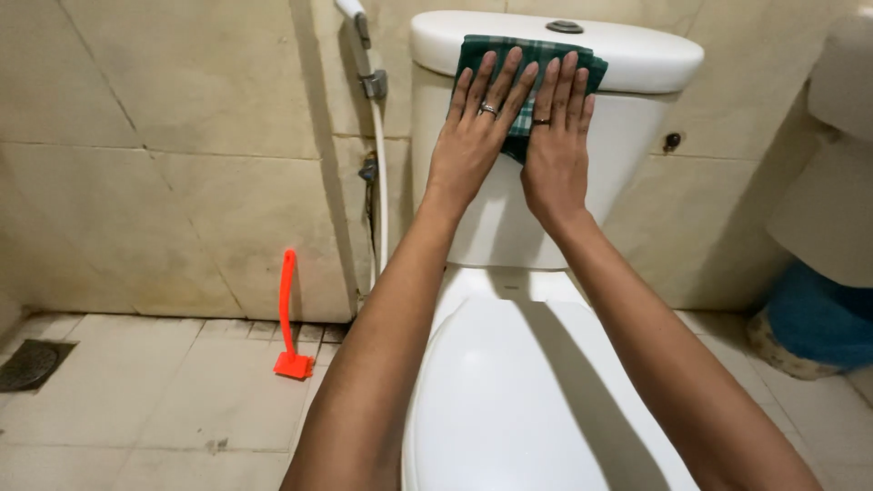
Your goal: The person cleans a bathroom by wiping the toilet tank with a green cloth and a yellow sponge. They also wipe a wall shelf and clean the shower faucet using a white cloth.
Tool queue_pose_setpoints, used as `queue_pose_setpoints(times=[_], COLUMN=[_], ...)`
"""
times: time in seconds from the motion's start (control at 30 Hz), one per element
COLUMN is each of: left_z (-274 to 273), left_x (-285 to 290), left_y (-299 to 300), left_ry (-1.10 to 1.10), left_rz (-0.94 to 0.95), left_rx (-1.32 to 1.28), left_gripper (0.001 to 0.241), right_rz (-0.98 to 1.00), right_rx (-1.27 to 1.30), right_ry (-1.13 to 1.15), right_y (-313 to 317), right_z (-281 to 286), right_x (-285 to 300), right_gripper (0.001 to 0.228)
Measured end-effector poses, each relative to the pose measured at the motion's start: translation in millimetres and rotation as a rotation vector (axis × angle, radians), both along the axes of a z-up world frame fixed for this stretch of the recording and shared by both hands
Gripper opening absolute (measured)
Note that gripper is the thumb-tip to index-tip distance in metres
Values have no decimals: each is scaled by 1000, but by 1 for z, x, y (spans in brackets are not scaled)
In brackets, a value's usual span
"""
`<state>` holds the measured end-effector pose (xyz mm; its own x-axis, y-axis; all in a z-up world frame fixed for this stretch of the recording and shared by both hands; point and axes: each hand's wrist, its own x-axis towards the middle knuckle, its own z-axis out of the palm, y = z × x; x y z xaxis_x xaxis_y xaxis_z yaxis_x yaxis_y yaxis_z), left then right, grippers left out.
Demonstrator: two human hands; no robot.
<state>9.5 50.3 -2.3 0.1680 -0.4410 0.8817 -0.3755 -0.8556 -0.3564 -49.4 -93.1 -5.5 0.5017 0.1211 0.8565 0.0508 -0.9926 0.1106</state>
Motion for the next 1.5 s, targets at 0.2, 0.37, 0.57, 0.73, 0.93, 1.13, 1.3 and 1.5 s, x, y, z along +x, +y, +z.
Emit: queue_pose_setpoints(times=[0.2, 0.37, 0.57, 0.73, 0.93, 1.13, 1.3, 1.5], left_z=[-19, -66, -132, -171, -186, -158, -115, -49], left_x=[11, 11, 8, -7, -9, -15, 1, 11], left_y=[32, 47, 43, 37, 34, 43, 37, 32], left_ry=[9, 188, 231, 353, 378, 480, 268, 200], left_rz=[-14, -144, -224, -160, -192, -115, -76, -90], left_rx=[-22, -14, -51, -26, -13, 114, 81, 46], left_gripper=[107, 107, 109, 107, 107, 109, 113, 113], right_rz=[-62, 8, -36, -88, -48, -90, -112, -60], right_rx=[-59, -1, -56, -72, -44, -16, -19, -43], right_ry=[-7, 71, 107, 198, 167, 197, 153, 49], right_y=[29, 52, 47, 39, 36, 40, 39, 32], right_z=[-16, -47, -104, -142, -161, -147, -99, -38], right_x=[8, -8, -11, -17, -16, -18, -15, -3], right_gripper=[90, 81, 74, 72, 70, 75, 82, 84])
